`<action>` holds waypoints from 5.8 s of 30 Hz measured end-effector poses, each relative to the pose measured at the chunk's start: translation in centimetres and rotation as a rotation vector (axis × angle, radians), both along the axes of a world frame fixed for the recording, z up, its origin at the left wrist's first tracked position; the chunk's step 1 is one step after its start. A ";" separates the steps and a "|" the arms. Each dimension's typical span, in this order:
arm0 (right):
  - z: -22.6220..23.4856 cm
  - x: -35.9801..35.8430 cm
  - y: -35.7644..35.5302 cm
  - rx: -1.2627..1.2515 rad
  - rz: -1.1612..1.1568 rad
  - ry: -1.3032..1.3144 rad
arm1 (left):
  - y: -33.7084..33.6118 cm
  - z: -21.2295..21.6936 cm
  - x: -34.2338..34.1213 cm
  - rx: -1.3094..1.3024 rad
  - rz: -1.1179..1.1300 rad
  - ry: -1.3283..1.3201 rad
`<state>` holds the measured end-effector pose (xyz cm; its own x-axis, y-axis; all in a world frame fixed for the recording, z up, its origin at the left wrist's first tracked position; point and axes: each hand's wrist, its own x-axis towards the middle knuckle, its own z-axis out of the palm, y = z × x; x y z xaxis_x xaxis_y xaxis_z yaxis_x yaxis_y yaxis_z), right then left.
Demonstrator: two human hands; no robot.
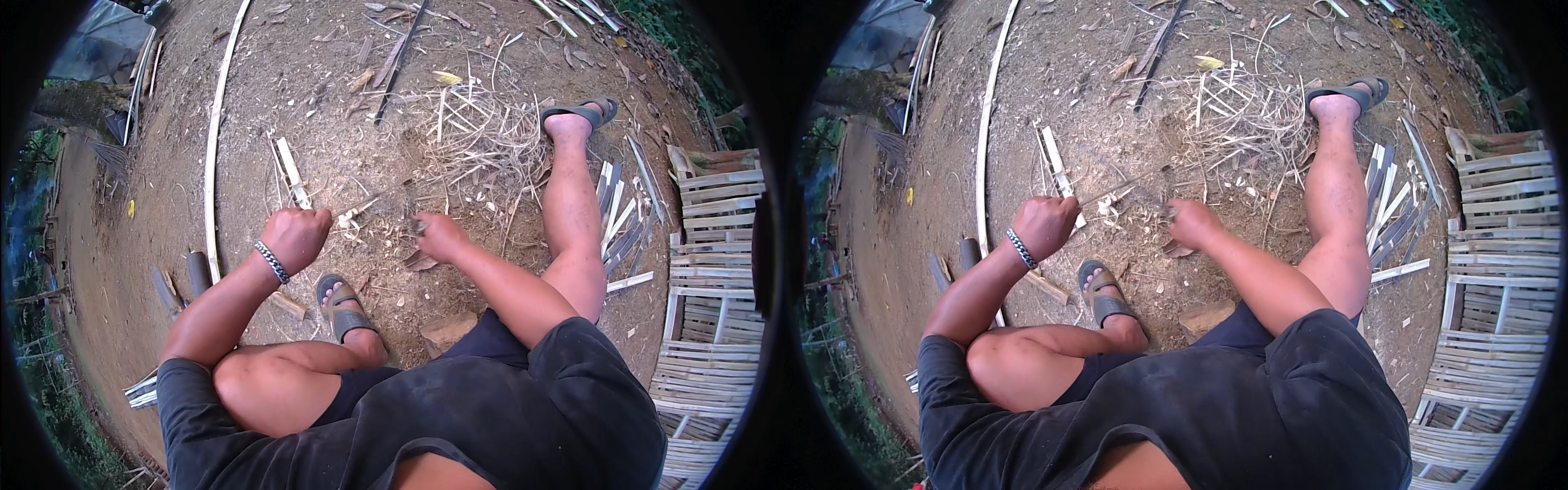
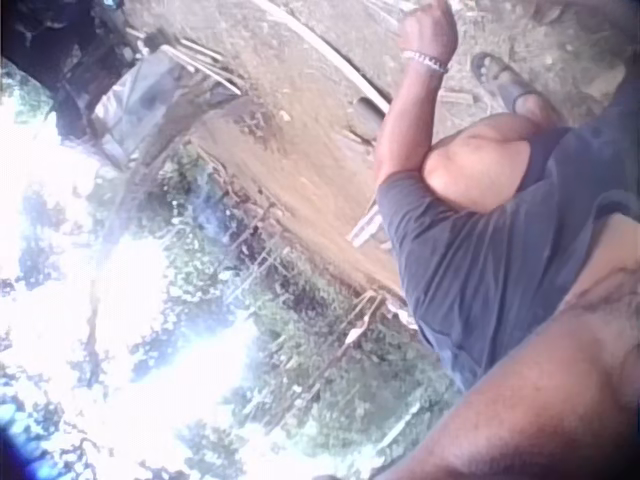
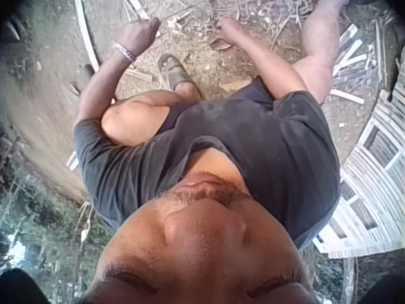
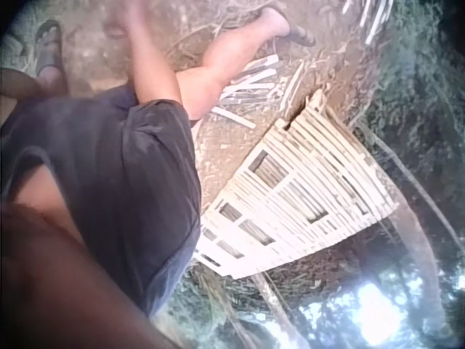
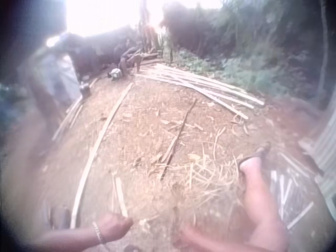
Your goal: The person whittles and shaves a piece of bamboo by hand using a knife, then uses a hammer to pound something on the ground.
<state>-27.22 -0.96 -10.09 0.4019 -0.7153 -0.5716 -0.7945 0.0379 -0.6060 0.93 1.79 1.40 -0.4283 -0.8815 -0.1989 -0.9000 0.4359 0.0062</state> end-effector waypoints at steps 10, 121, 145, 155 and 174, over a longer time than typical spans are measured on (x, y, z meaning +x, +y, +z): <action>-5.4 -4.7 -0.6 -0.062 0.012 0.154 | -0.1 -0.6 0.1 -0.003 0.019 0.033; -1.8 -2.4 0.7 0.032 0.081 0.171 | 3.3 -4.1 -1.6 1.005 1.393 1.338; -6.7 -4.4 0.1 0.020 -0.253 -0.002 | 1.3 -4.4 -0.4 0.895 0.803 0.582; 4.0 1.6 0.6 0.045 0.271 0.062 | 1.5 -4.9 0.5 0.999 0.928 0.753; -3.4 -4.2 -2.8 0.103 -0.019 0.237 | 0.9 -4.0 0.5 1.067 0.984 0.839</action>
